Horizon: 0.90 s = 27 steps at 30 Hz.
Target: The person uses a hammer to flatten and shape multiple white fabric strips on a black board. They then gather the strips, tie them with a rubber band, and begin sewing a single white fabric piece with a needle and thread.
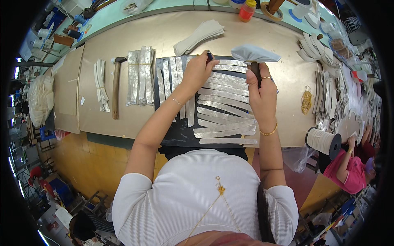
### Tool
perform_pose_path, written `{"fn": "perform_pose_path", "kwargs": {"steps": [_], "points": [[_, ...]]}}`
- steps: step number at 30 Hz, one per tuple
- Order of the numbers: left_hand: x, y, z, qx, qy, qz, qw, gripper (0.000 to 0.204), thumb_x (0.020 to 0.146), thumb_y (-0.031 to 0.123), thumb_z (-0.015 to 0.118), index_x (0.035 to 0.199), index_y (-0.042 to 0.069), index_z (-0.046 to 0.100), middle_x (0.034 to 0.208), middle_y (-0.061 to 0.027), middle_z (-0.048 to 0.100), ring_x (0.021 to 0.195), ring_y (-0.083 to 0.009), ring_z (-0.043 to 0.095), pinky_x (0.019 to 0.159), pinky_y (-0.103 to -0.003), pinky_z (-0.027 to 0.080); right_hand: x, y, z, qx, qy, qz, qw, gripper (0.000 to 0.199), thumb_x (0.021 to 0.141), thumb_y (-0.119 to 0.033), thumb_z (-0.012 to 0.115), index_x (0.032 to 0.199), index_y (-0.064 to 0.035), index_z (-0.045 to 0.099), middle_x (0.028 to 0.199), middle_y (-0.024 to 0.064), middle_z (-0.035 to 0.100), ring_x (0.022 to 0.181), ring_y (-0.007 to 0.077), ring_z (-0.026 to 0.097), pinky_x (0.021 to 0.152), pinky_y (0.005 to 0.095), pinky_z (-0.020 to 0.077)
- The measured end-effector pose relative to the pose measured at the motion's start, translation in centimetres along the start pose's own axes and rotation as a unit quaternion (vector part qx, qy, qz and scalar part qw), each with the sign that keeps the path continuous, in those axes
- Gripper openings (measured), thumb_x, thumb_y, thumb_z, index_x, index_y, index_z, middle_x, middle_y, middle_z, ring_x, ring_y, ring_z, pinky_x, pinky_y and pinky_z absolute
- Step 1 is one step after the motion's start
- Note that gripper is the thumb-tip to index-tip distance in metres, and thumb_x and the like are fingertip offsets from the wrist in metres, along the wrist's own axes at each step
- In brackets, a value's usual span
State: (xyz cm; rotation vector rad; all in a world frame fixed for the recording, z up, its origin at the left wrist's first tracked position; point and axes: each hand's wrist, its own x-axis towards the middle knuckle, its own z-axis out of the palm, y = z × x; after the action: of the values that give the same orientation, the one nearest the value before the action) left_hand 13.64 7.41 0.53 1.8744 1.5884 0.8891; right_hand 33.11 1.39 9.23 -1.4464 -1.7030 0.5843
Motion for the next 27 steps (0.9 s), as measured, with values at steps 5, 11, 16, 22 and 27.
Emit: {"fn": "perform_pose_path", "kwargs": {"steps": [5, 11, 16, 22, 27], "points": [[0.1, -0.1, 0.1, -0.021, -0.013, -0.001, 1.000, 0.032, 0.092, 0.028, 0.067, 0.088, -0.003, 0.059, 0.077, -0.0236, 0.065, 0.074, -0.0423, 0.064, 0.068, -0.049, 0.049, 0.1, 0.3, 0.1, 0.004, -0.001, 0.010, 1.000, 0.043, 0.102, -0.027, 0.055, 0.131, 0.0059, 0.052, 0.092, 0.0204, 0.068, 0.072, 0.0321, 0.068, 0.063, 0.0355, 0.0518], [0.0, 0.1, 0.6, 0.041, 0.020, 0.044, 0.998, 0.025, 0.091, 0.025, 0.069, 0.092, 0.001, 0.064, 0.077, -0.0178, 0.067, 0.071, -0.0354, 0.065, 0.065, -0.041, 0.050, 1.0, -1.5, -0.6, 0.038, 0.008, -0.030, 0.999, 0.041, 0.101, -0.025, 0.058, 0.128, 0.0047, 0.054, 0.090, 0.0201, 0.068, 0.072, 0.0321, 0.067, 0.065, 0.0362, 0.0518], [0.0, 0.5, 0.2, 0.046, -0.009, 0.041, 0.998, 0.027, 0.094, 0.027, 0.064, 0.093, 0.000, 0.062, 0.080, -0.0201, 0.066, 0.077, -0.0387, 0.065, 0.068, -0.046, 0.051, 1.6, -1.9, 0.2, 0.095, 0.054, -0.153, 0.982, 0.036, 0.097, -0.020, 0.064, 0.125, 0.0010, 0.056, 0.090, 0.0183, 0.069, 0.072, 0.0330, 0.068, 0.063, 0.0360, 0.0512], [0.0, 0.3, -0.1, 0.048, -0.002, 0.079, 0.996, 0.026, 0.093, 0.026, 0.065, 0.094, 0.000, 0.063, 0.078, -0.0196, 0.066, 0.075, -0.0381, 0.066, 0.067, -0.046, 0.052, 2.5, -0.2, 0.7, -0.155, -0.078, -0.114, 0.978, 0.039, 0.095, -0.020, 0.062, 0.131, -0.0048, 0.057, 0.093, 0.0155, 0.071, 0.070, 0.0307, 0.068, 0.060, 0.0374, 0.0520], [0.2, -0.7, 1.1, 0.127, 0.053, 0.103, 0.985, 0.030, 0.094, 0.024, 0.066, 0.093, -0.004, 0.056, 0.073, -0.0200, 0.066, 0.067, -0.0357, 0.067, 0.058, -0.042, 0.051, 1.8, -1.1, -0.3, -0.047, -0.023, -0.044, 0.998, 0.038, 0.098, -0.020, 0.060, 0.129, 0.0009, 0.056, 0.094, 0.0185, 0.070, 0.076, 0.0332, 0.070, 0.066, 0.0365, 0.0535]]}}
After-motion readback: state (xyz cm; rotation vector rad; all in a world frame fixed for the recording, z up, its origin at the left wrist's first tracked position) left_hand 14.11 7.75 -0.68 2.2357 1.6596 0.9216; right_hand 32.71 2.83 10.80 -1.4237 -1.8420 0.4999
